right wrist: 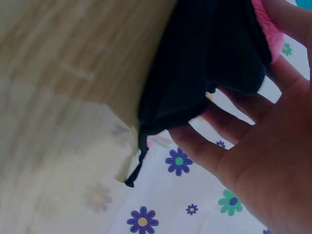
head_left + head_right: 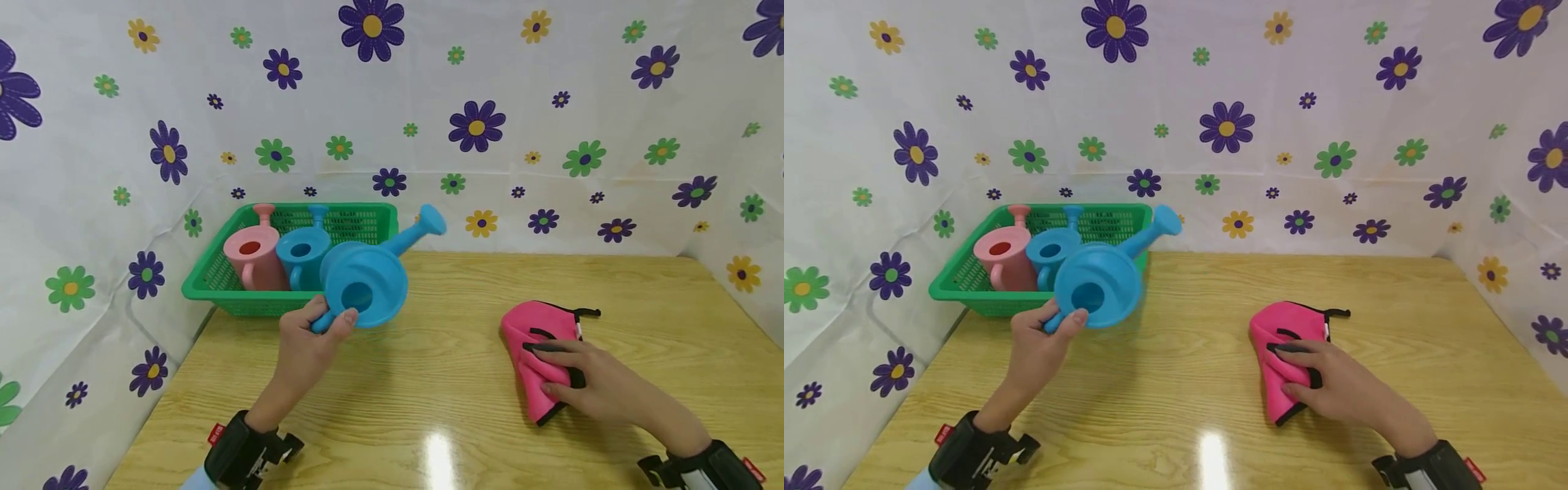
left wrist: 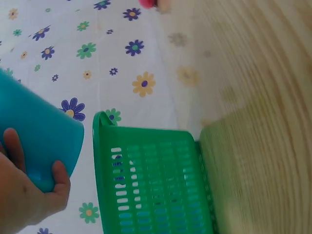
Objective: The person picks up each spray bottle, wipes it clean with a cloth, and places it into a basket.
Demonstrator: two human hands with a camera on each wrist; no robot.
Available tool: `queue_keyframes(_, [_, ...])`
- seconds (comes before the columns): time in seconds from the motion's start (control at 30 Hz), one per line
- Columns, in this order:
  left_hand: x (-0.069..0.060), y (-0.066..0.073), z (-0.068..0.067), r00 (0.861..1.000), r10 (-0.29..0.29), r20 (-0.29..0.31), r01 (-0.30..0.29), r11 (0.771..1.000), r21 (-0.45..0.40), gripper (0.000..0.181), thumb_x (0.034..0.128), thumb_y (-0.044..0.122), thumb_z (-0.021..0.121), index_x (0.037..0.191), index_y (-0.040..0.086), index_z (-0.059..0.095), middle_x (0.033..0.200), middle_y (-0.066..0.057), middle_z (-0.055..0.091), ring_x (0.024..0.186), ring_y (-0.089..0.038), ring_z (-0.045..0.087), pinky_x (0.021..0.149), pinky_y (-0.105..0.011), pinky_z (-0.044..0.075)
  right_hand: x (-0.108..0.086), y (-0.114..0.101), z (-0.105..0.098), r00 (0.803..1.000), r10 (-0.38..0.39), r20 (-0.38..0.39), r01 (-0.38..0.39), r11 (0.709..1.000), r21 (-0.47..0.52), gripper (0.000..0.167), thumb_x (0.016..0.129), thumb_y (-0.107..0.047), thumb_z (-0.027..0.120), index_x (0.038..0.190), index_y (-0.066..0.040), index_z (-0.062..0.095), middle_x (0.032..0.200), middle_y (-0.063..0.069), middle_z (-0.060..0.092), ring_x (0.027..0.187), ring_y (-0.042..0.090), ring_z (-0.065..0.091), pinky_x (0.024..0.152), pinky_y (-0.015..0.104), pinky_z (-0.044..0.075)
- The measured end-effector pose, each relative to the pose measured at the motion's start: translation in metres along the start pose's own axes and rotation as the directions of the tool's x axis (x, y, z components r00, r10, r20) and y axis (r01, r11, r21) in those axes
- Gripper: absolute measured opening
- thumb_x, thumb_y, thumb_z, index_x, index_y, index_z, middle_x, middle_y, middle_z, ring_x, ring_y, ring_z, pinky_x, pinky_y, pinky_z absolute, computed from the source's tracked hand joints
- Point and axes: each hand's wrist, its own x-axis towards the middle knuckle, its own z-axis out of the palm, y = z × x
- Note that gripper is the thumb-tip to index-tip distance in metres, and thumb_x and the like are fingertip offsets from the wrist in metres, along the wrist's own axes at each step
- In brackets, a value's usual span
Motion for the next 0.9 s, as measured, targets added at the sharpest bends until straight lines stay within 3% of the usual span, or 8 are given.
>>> queue_keyframes(0.13, [0.011,0.005,0.002,0.975,-0.207,-0.08,0.198,0.974,-0.113,0.038,0.0982,0.013,0.062,0.062,0.003,0.055,0.052,0.004,0.043,0.049,-0.01,0.04,0.048,-0.025,0.031,0.002,0.002,0.004,1.0,-0.011,-0.024,0.011,1.0,0.005,0.047,0.09,-0.035,0.078,0.134,-0.022,0.069,0.138,0.015,0.064,0.126,0.05,0.059,0.096,0.069,0.049])
queue_keyframes(0.23, [0.021,0.006,0.004,0.948,-0.303,-0.099,0.28,0.94,-0.195,0.048,0.1042,0.023,0.056,0.062,0.0,0.055,0.052,0.002,0.048,0.055,-0.013,0.05,0.057,-0.026,0.044,0.002,0.002,0.004,1.0,0.0,-0.025,0.001,1.0,0.006,0.047,0.089,-0.034,0.078,0.134,-0.021,0.069,0.138,0.016,0.063,0.126,0.051,0.059,0.096,0.07,0.048])
queue_keyframes(0.33, [0.029,0.006,0.005,0.924,-0.373,-0.079,0.351,0.913,-0.209,0.055,0.1075,0.035,0.051,0.063,0.002,0.05,0.057,0.002,0.05,0.067,-0.017,0.057,0.072,-0.03,0.051,0.002,0.002,0.005,1.0,0.01,-0.019,-0.01,1.0,0.011,0.047,0.089,-0.035,0.078,0.133,-0.02,0.069,0.138,0.017,0.063,0.126,0.051,0.058,0.096,0.07,0.048])
queue_keyframes(0.47, [0.032,0.005,0.005,0.901,-0.434,-0.008,0.426,0.889,-0.169,0.057,0.1085,0.045,0.044,0.069,0.005,0.052,0.064,0.004,0.055,0.081,-0.02,0.063,0.092,-0.038,0.047,0.001,0.002,0.007,1.0,0.009,-0.016,-0.009,1.0,0.019,0.047,0.09,-0.036,0.077,0.133,-0.019,0.069,0.138,0.018,0.063,0.126,0.051,0.059,0.097,0.069,0.048])
queue_keyframes(0.57, [0.032,0.005,0.006,0.898,-0.437,0.05,0.44,0.886,-0.15,0.058,0.1095,0.046,0.039,0.074,0.003,0.053,0.071,0.004,0.062,0.092,-0.021,0.064,0.103,-0.042,0.041,0.0,0.003,0.008,1.0,0.004,-0.021,-0.004,1.0,0.02,0.047,0.09,-0.035,0.077,0.134,-0.019,0.069,0.138,0.018,0.063,0.126,0.051,0.059,0.096,0.068,0.049])
queue_keyframes(0.67, [0.033,0.004,0.009,0.911,-0.405,0.079,0.412,0.901,-0.138,0.056,0.1104,0.044,0.036,0.078,0.001,0.05,0.078,0.003,0.065,0.095,-0.023,0.063,0.103,-0.043,0.043,-0.001,0.003,0.009,1.0,0.003,-0.029,-0.002,1.0,0.023,0.047,0.09,-0.033,0.077,0.133,-0.018,0.069,0.138,0.019,0.063,0.126,0.052,0.058,0.097,0.069,0.049])
queue_keyframes(0.8, [0.037,0.006,0.012,0.925,-0.377,0.037,0.379,0.921,-0.091,0.051,0.1105,0.044,0.037,0.08,0.004,0.049,0.088,-0.002,0.064,0.095,-0.024,0.06,0.096,-0.039,0.045,-0.001,0.004,0.009,0.999,0.004,-0.04,-0.003,1.0,0.024,0.047,0.09,-0.033,0.078,0.133,-0.016,0.069,0.138,0.02,0.063,0.126,0.052,0.058,0.097,0.069,0.048])
queue_keyframes(0.9, [0.041,0.007,0.011,0.92,-0.391,0.004,0.39,0.919,-0.061,0.05,0.1099,0.046,0.038,0.082,0.006,0.05,0.095,-0.011,0.063,0.098,-0.024,0.058,0.097,-0.039,0.045,-0.001,0.005,0.009,0.999,-0.005,-0.05,0.006,1.0,0.027,0.047,0.089,-0.031,0.079,0.133,-0.015,0.069,0.137,0.02,0.064,0.125,0.052,0.059,0.097,0.069,0.048])
